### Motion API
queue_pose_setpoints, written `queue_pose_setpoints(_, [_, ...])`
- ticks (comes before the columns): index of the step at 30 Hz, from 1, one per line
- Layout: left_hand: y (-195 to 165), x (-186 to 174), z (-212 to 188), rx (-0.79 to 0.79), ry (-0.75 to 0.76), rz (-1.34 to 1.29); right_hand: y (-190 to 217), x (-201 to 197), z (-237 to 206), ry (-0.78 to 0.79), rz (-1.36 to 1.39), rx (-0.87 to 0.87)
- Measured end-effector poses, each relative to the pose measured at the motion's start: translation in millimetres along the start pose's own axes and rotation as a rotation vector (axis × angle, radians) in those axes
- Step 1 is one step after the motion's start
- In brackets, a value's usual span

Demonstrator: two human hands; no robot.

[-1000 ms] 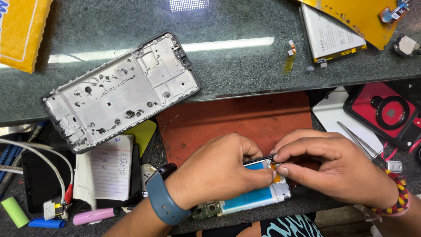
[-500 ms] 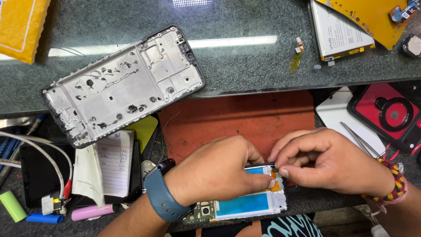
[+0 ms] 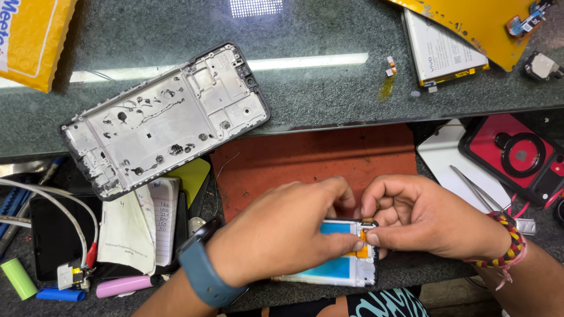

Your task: The person assembles internal components of a smartphone. They place a camera module onto the motherboard, secure it with a metal bracket, and connect a ribbon cable. Finally, they install the battery into the phone chassis.

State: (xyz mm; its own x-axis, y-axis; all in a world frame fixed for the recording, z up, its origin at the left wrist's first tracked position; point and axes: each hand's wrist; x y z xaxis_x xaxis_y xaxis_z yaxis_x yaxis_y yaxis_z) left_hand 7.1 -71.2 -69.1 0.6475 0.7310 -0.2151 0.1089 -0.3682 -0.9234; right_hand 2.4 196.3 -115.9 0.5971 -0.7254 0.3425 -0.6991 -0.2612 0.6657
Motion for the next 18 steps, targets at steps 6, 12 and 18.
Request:
queue_pose_setpoints(6, [-11.8, -11.2, -24.2, 0.347, -0.158, 0.220, 4.9, -1.7, -3.1, -0.074, 0.068, -0.123])
queue_pose_setpoints(12, [-9.0, 14.3, -23.5, 0.550, -0.238, 0.530, 6.3, -1.4, -9.2, -0.178, 0.224, -0.128])
queue_pose_setpoints(18, [5.0, 37.8, -33.8, 0.633, -0.335, 0.611, -11.7, 10.3, -16.0, -0.121, 0.353, -0.167])
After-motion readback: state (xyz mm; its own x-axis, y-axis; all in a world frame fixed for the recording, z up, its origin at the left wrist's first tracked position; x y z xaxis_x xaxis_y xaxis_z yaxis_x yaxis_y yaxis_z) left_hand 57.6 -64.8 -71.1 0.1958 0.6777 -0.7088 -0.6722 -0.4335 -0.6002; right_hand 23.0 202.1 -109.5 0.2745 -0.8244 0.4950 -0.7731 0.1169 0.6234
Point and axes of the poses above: each hand's wrist, its own z-axis towards the middle knuckle, its own x-axis out of the palm, y = z × x, and after that the axes turned 6 degrees about -z, right-handed
